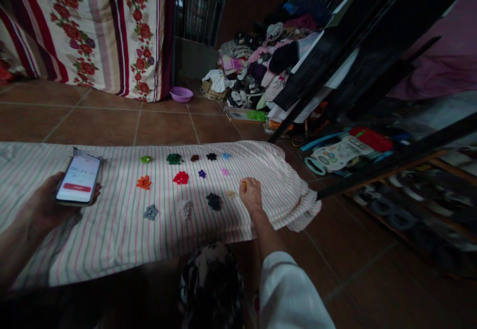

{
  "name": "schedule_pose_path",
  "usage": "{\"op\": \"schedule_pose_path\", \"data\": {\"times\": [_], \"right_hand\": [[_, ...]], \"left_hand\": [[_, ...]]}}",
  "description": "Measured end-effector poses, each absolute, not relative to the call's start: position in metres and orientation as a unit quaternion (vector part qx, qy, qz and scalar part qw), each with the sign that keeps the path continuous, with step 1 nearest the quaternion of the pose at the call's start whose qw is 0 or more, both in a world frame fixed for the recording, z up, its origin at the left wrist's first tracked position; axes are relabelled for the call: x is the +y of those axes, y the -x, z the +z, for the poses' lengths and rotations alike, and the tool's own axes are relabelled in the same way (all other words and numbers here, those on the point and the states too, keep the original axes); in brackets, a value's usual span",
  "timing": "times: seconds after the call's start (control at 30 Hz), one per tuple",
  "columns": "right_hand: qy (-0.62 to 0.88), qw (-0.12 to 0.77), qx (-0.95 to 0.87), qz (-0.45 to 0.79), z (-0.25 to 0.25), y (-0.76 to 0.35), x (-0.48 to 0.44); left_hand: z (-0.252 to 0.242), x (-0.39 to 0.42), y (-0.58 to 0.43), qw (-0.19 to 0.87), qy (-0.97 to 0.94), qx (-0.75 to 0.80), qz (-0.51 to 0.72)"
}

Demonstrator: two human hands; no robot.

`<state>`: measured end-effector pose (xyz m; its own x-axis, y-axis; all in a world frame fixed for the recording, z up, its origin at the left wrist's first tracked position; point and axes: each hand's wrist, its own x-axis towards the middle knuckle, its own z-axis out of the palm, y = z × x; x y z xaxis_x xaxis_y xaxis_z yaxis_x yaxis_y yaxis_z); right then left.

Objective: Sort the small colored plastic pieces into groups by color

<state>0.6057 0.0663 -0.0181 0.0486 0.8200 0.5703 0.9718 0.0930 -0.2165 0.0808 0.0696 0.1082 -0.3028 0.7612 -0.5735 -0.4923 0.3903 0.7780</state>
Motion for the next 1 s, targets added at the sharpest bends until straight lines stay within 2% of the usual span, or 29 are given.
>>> {"op": "schedule_pose_path", "data": {"times": [0.27,0.53,1.0], "right_hand": [[0.653,0.317,-0.680,-0.102,-0.013,-0.599,0.060],[0.609,0.372,-0.680,-0.167,0.005,-0.581,0.042],[0.549,0.314,-0.772,-0.055,0.003,-0.551,0.028]], "left_hand": [[0.109,0.070,-0.081,0.585,-0.108,0.594,0.542],[0.098,0.072,-0.074,0.590,-0.112,0.588,0.542],[0.095,0.075,-0.073,0.594,-0.117,0.581,0.544]]}}
